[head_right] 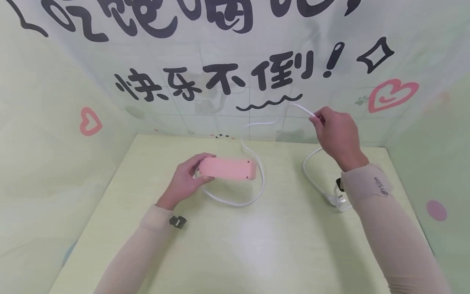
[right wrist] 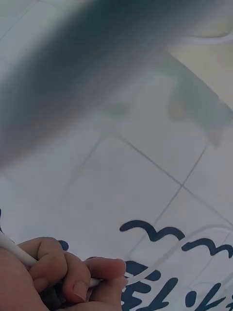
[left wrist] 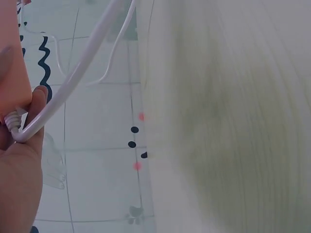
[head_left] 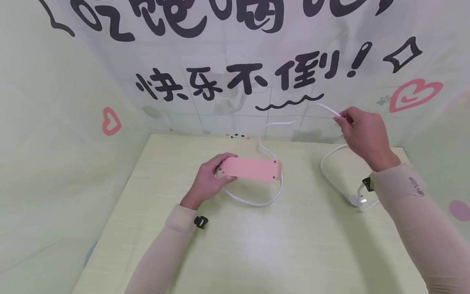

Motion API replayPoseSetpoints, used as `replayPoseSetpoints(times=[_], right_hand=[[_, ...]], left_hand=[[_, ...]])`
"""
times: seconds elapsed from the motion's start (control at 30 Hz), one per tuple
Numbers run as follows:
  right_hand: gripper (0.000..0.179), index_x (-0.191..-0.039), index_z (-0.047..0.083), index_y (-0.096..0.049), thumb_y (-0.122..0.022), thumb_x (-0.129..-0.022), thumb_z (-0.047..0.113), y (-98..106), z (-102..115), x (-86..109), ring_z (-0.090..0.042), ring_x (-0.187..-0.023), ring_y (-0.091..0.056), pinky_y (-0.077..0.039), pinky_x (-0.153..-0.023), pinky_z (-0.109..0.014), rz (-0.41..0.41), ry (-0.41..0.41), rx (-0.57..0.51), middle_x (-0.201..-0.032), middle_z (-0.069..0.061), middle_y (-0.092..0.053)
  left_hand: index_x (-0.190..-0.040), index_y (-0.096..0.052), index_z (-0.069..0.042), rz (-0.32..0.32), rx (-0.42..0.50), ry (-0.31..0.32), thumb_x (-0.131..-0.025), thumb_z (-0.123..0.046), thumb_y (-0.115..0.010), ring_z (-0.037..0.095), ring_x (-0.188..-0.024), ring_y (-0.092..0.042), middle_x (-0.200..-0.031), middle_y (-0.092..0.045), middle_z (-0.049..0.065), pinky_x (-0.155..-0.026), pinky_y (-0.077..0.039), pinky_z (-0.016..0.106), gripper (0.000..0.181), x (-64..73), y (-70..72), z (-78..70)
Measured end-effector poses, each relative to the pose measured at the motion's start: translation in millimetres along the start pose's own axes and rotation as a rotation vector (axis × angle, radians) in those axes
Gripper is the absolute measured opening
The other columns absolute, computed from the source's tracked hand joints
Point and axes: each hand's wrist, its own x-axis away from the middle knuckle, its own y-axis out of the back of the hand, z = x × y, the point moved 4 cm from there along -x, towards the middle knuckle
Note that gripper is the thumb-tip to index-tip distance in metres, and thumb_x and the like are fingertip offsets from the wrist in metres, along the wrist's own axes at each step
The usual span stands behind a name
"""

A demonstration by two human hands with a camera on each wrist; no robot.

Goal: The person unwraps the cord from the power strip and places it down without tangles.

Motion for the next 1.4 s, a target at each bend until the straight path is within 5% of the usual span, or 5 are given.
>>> replayPoseSetpoints(times=[0.23,0.67,0.9,1.07,1.4], right_hand=[[0.024,-0.108,-0.003,-0.070,-0.061,-0.102,0.019,-19,-24,13.6,-0.024,-0.059,-0.048,-0.034,-0.054,-0.032,0.120,-0.035,0.009,-0.074,-0.015,-0.064],[0.035,-0.117,-0.010,-0.063,-0.047,-0.107,0.019,-72,-75,52.8,-0.023,-0.066,-0.053,-0.043,-0.062,-0.035,0.422,-0.133,-0.001,-0.083,-0.018,-0.066],[0.047,-0.137,-0.018,-0.042,-0.033,-0.105,0.016,-88,-98,74.0,-0.027,-0.073,-0.055,-0.047,-0.066,-0.039,0.589,-0.262,-0.039,-0.097,-0.026,-0.062],[0.043,-0.132,-0.020,-0.048,-0.042,-0.105,0.012,-95,-105,82.3,-0.044,-0.100,-0.057,-0.051,-0.088,-0.057,0.595,-0.238,-0.015,-0.116,-0.036,-0.054],[0.039,-0.126,-0.017,-0.056,-0.052,-0.100,0.012,-110,-115,95.6,-0.052,-0.106,-0.062,-0.051,-0.093,-0.063,0.629,-0.234,-0.008,-0.116,-0.037,-0.064]], left_hand=[[-0.134,-0.063,-0.013,-0.140,-0.041,0.043,-0.084,-0.005,-0.082,0.020,-0.125,-0.061,-0.136,-0.065,0.007,-0.107,-0.051,0.023,0.055,1.1,22.2,8.8],[-0.135,-0.059,-0.008,-0.333,-0.339,0.195,-0.086,-0.011,-0.082,0.033,-0.121,-0.065,-0.134,-0.066,0.014,-0.103,-0.054,0.053,0.055,17.2,74.6,35.8],[-0.134,-0.060,-0.011,-0.313,-0.392,0.330,-0.089,-0.016,-0.080,0.034,-0.124,-0.063,-0.133,-0.066,0.014,-0.102,-0.054,0.055,0.050,23.7,87.1,60.4],[-0.142,-0.054,-0.008,-0.265,-0.429,0.390,-0.091,-0.016,-0.077,0.036,-0.126,-0.060,-0.135,-0.063,0.017,-0.105,-0.051,0.056,0.057,24.3,87.0,74.8],[-0.130,-0.063,-0.005,-0.226,-0.482,0.388,-0.088,-0.013,-0.080,0.036,-0.127,-0.054,-0.128,-0.067,0.017,-0.114,-0.043,0.056,0.047,22.3,83.9,87.8]])
